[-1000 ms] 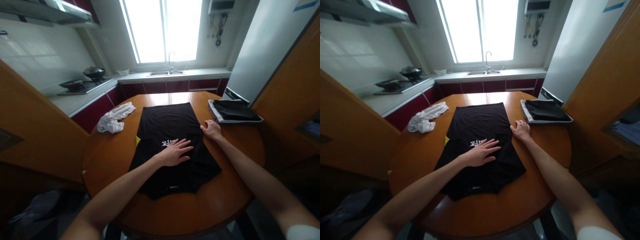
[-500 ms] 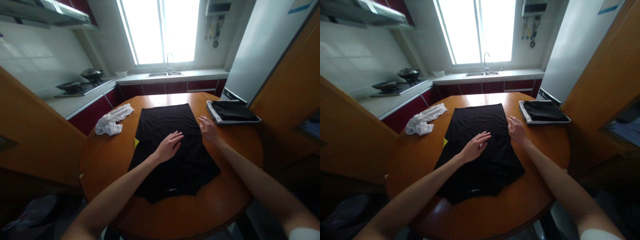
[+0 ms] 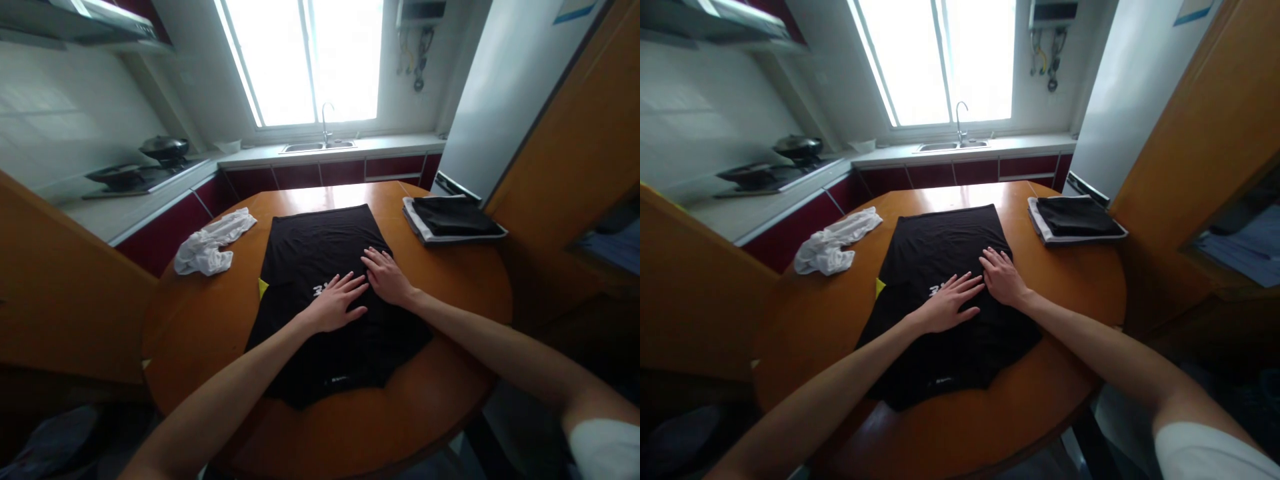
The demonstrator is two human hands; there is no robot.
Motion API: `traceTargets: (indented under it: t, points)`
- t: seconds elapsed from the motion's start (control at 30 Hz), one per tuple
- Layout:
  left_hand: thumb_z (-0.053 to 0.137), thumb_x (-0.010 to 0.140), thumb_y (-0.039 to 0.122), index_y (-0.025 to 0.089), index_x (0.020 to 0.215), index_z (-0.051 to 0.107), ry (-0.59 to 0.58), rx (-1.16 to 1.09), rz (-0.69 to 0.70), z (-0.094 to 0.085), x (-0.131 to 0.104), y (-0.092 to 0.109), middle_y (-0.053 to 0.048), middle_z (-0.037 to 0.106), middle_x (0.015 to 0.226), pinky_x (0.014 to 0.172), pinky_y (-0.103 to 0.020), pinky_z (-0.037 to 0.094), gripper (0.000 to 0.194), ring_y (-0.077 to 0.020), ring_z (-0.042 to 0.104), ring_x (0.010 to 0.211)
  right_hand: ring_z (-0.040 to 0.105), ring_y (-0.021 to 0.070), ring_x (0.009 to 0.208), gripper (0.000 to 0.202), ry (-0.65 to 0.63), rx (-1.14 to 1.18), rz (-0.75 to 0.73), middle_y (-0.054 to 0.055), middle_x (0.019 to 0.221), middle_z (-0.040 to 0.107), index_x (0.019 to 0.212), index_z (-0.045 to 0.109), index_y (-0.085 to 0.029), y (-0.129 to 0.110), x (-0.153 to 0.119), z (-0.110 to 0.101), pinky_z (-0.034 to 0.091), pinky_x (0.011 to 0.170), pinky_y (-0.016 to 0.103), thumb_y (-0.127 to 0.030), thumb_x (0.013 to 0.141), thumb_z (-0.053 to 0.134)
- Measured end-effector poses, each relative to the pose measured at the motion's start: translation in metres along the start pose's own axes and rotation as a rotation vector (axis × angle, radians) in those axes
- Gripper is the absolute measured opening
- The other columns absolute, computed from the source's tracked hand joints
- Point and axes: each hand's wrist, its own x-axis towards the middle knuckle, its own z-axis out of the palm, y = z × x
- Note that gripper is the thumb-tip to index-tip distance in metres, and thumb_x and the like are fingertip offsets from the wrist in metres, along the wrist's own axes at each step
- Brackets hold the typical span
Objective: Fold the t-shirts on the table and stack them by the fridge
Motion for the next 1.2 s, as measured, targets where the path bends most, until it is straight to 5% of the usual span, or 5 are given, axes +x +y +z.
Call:
traceTargets:
  t: [0.5,0.7,0.9,1.03,1.2]
  points:
    - [0.055,0.098,0.053,0.03,0.155,0.041,-0.007,-0.163,-0.016,-0.005,0.004,0.0,-0.006,0.032,0.165,0.125,-0.058,0.015,0.062,-0.0303,0.021,0.155,0.018,0.0308,0.155,0.061,-0.244,0.054,0.002,0.001,0.168,0.024,0.157,0.036,-0.04,-0.017,-0.123,-0.08,0.021,0.123,0.062,-0.04,0.099,0.051]
    - [0.051,0.102,0.046,0.019,0.147,0.051,0.21,-0.618,-0.02,-0.089,-0.006,-0.018,-0.01,0.054,0.151,0.118,-0.042,0.039,0.053,-0.0245,0.05,0.14,0.04,0.0332,0.145,0.054,0.104,0.179,0.28,0.004,0.155,0.046,0.149,0.047,-0.043,-0.002,-0.151,-0.084,0.037,0.117,0.061,-0.05,0.096,0.044]
    - [0.064,0.096,0.043,0.016,0.136,0.061,0.192,-0.659,-0.079,-0.162,-0.058,-0.029,-0.01,0.067,0.134,0.102,-0.037,0.053,0.048,-0.022,0.066,0.118,0.058,0.0362,0.126,0.037,0.201,0.26,0.383,0.003,0.136,0.062,0.125,0.06,-0.061,-0.008,-0.177,-0.088,0.044,0.109,0.062,-0.053,0.09,0.051]
    - [0.067,0.095,0.038,0.015,0.13,0.066,0.194,-0.52,-0.066,-0.153,-0.069,-0.023,-0.011,0.07,0.126,0.096,-0.034,0.055,0.042,-0.021,0.068,0.113,0.059,0.0348,0.125,0.028,0.222,0.29,0.351,0.002,0.134,0.063,0.113,0.069,-0.051,-0.019,-0.177,-0.086,0.044,0.11,0.061,-0.049,0.089,0.055]
    - [0.066,0.096,0.031,0.021,0.124,0.072,0.1,-0.285,0.118,-0.098,-0.053,0.002,-0.01,0.07,0.124,0.101,-0.031,0.05,0.03,-0.021,0.067,0.115,0.057,0.0315,0.124,0.024,0.172,0.236,0.29,0.008,0.128,0.063,0.099,0.076,-0.028,-0.035,-0.176,-0.093,0.046,0.107,0.053,-0.04,0.095,0.056]
